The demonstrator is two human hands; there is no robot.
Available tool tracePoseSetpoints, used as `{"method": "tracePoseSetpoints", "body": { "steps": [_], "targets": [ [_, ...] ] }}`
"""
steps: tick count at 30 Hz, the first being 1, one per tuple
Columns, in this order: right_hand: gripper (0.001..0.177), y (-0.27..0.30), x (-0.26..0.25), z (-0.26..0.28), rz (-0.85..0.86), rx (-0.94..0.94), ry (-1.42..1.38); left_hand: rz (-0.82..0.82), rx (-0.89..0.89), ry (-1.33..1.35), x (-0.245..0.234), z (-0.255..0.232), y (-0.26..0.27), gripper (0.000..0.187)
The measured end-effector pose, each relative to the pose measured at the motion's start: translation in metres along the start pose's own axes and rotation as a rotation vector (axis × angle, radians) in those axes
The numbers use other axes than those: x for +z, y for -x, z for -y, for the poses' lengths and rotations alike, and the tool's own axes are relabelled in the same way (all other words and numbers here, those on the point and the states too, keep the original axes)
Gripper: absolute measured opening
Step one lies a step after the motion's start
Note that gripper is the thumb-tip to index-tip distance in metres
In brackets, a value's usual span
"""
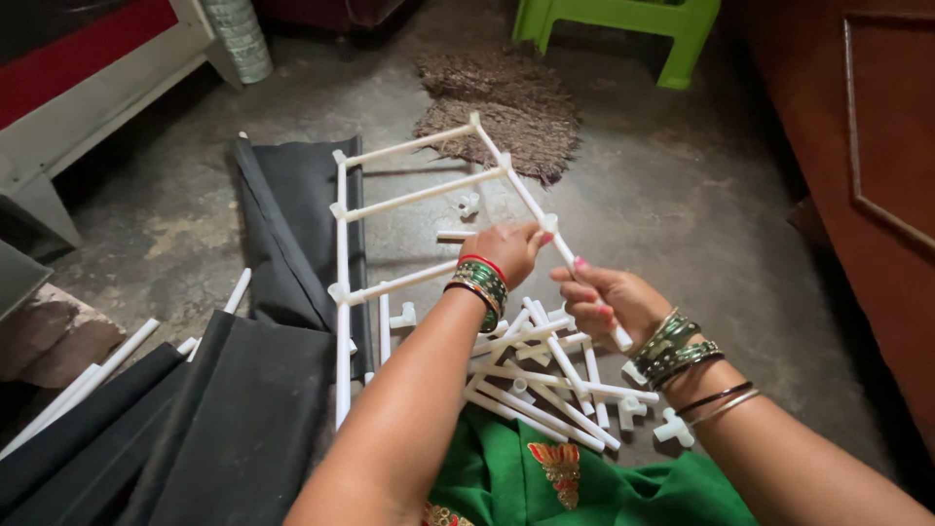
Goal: The person sits on the floor and assembles a white plastic frame by connecting rods and joints by hand. They build a rectangular frame and add crossbars, then disassemble and reassemble parts of the structure.
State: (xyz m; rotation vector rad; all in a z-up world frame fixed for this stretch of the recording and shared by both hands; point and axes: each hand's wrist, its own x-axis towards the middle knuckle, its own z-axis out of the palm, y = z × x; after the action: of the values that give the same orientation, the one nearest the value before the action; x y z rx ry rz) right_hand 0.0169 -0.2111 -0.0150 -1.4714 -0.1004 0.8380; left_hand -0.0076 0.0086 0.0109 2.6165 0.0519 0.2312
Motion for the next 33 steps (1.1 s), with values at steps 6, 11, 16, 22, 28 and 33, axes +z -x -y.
{"method": "tracePoseSetpoints", "body": {
  "steps": [6,11,16,22,28,33],
  "targets": [
    [0.024,0.005,0.039,-0.027,-0.513,-0.265,1.212,0.122,-0.114,-0.059,0.009,0.001,-0.004,0.041],
    [0.027,0.035,0.081,-0.01,-0.577,-0.165,1.397,-0.014,-0.256,-0.068,-0.03,0.022,-0.022,0.042],
    [0.032,0.038,0.08,0.01,-0.519,0.005,1.411,-0.013,-0.143,0.033,-0.029,0.028,-0.013,0.04],
    [0.04,0.012,0.025,-0.03,-0.583,-0.306,1.299,-0.002,0.019,0.203,0.041,0.006,-0.026,0.037],
    [0.036,-0.008,0.056,-0.048,-0.115,-0.156,0.595,-0.034,0.044,0.592,0.061,-0.025,-0.067,0.058],
    [0.037,0.011,0.088,-0.064,0.0,0.091,0.556,-0.051,-0.077,0.861,0.037,-0.047,-0.076,0.039]
  ]
}}
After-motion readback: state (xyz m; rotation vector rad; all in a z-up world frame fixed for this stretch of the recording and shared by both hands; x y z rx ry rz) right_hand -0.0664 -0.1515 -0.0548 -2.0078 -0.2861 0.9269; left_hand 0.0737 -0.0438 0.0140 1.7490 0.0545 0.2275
